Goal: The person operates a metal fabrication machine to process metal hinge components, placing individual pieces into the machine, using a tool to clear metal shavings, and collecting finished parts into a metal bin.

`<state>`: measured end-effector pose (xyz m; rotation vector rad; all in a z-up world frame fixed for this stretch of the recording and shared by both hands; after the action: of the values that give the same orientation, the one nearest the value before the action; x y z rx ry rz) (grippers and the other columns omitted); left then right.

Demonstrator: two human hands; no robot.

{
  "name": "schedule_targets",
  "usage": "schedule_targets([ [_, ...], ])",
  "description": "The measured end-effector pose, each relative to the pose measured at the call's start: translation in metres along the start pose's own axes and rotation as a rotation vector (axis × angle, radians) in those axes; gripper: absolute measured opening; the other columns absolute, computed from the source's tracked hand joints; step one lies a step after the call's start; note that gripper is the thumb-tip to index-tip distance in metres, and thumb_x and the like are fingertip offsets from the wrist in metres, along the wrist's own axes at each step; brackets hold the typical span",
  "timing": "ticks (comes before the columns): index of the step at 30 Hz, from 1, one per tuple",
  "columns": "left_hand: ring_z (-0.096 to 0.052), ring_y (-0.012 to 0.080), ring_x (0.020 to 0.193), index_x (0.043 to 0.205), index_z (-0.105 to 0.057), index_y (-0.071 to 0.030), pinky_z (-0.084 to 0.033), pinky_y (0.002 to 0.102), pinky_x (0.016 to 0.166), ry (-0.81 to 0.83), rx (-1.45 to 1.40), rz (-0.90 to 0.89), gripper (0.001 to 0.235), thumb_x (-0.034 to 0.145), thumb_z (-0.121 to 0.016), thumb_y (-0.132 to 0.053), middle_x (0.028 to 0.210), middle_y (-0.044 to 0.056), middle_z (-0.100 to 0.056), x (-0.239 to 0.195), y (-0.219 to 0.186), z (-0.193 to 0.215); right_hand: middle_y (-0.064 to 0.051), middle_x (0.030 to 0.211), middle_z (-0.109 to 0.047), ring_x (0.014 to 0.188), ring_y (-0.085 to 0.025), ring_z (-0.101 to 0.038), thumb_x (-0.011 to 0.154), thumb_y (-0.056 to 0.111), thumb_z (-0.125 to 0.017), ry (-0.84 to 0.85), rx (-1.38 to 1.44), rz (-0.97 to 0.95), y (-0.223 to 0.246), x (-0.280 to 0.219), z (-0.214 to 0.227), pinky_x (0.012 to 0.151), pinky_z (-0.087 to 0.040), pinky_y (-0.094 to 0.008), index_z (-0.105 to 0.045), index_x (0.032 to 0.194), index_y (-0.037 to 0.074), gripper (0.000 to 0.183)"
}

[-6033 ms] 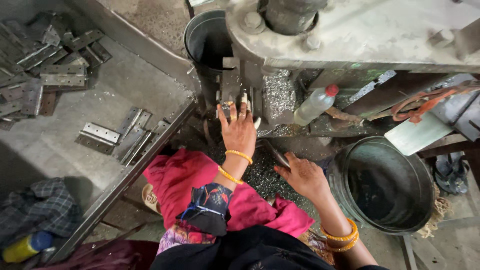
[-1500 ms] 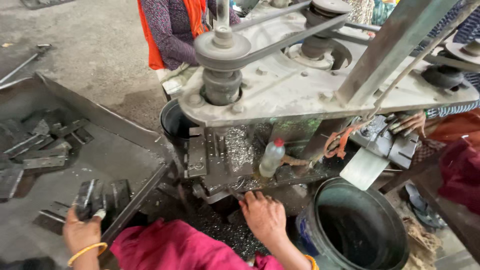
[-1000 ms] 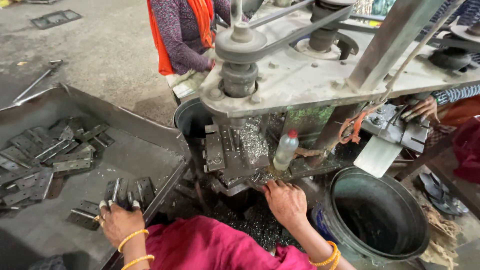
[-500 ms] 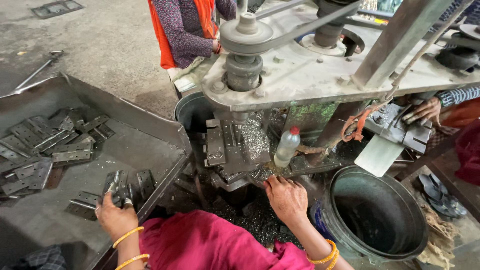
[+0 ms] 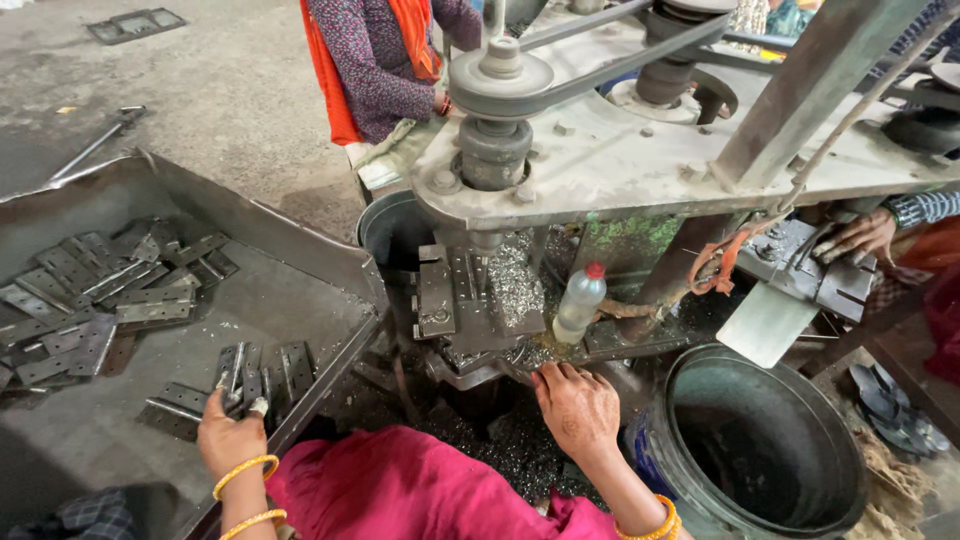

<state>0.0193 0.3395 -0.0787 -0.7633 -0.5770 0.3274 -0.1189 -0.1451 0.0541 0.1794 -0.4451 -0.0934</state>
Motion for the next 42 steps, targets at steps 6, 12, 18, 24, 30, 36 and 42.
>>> schedule_targets([
  [6, -0.070, 0.0355, 0.098, 0.136, -0.067, 0.002, -0.054, 0.045, 0.092, -0.071, -0.071, 0.064, 0.054, 0.084, -0.078, -0.004, 0.109, 0.025, -0.074, 0.004, 0.021, -0.012, -0.006, 0.085, -0.073, 0.083, -0.028, -0.072, 0.093, 0.034, -0.062, -0.036, 0.013, -0.016, 0.000, 0.000, 0.000, 0.076, -0.054, -0.044, -0.067, 0.086, 0.013, 0.023],
  [12, -0.068, 0.0195, 0.100, 0.135, -0.065, -0.002, -0.053, 0.033, 0.094, -0.178, -0.660, 0.168, 0.053, 0.082, -0.071, 0.002, 0.116, 0.008, -0.072, 0.002, 0.044, -0.006, -0.005, 0.085, -0.074, 0.082, -0.029, -0.072, 0.093, 0.036, -0.062, -0.061, 0.008, 0.020, -0.002, -0.001, -0.001, 0.075, -0.055, -0.044, -0.068, 0.085, 0.014, 0.024],
  [18, -0.072, 0.0350, 0.098, 0.127, -0.068, -0.002, -0.055, 0.041, 0.092, 0.129, -0.123, 0.130, 0.048, 0.080, -0.071, -0.004, 0.106, 0.024, -0.075, -0.041, 0.000, -0.003, -0.004, 0.088, -0.076, 0.078, -0.027, -0.074, 0.094, 0.042, -0.060, -0.019, -0.071, -0.023, -0.005, -0.003, -0.007, 0.076, -0.057, -0.043, -0.071, 0.092, 0.018, 0.027],
  [24, -0.056, 0.0440, 0.127, 0.134, -0.059, 0.002, -0.046, 0.049, 0.109, 0.077, 0.170, -0.216, 0.051, 0.092, -0.071, -0.025, 0.142, 0.024, -0.058, -0.065, -0.070, 0.013, -0.003, 0.093, -0.077, 0.084, -0.028, -0.074, 0.095, 0.044, -0.058, -0.015, -0.130, -0.038, -0.009, -0.010, -0.013, 0.074, -0.057, -0.044, -0.072, 0.102, 0.022, 0.028],
  [30, -0.043, 0.0441, 0.137, 0.160, -0.034, -0.011, -0.047, 0.047, 0.105, 0.378, 0.480, -0.130, 0.096, 0.080, -0.078, -0.042, 0.160, 0.016, -0.031, -0.094, -0.122, 0.047, 0.002, 0.097, -0.077, 0.086, -0.025, -0.075, 0.097, 0.046, -0.057, 0.012, -0.187, -0.023, -0.017, -0.009, -0.028, 0.075, -0.059, -0.040, -0.073, 0.103, 0.023, 0.028],
  [36, -0.052, 0.0366, 0.135, 0.147, -0.051, -0.015, -0.049, 0.042, 0.096, 0.171, 0.767, -0.355, 0.054, 0.094, -0.060, -0.015, 0.148, 0.016, -0.055, -0.087, -0.119, 0.039, 0.002, 0.099, -0.076, 0.086, -0.024, -0.074, 0.098, 0.046, -0.057, -0.043, -0.149, 0.013, -0.017, -0.014, -0.025, 0.075, -0.058, -0.038, -0.073, 0.105, 0.023, 0.029],
  [42, -0.066, 0.0344, 0.113, 0.118, -0.072, -0.016, -0.049, 0.046, 0.088, -0.026, 0.669, -0.342, 0.036, 0.087, -0.055, -0.015, 0.120, 0.009, -0.074, -0.080, -0.133, 0.049, 0.002, 0.097, -0.075, 0.088, -0.023, -0.074, 0.097, 0.045, -0.058, -0.041, -0.143, 0.002, -0.013, -0.015, -0.016, 0.074, -0.057, -0.040, -0.074, 0.103, 0.023, 0.028],
])
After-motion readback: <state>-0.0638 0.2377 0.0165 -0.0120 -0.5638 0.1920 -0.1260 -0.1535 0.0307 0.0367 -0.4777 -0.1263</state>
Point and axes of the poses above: each hand's wrist, its own x-axis towards the middle knuckle, its own z-axis out of the back of the hand, y = z × x, the point moved 4 cm from there along x, towards the middle knuckle
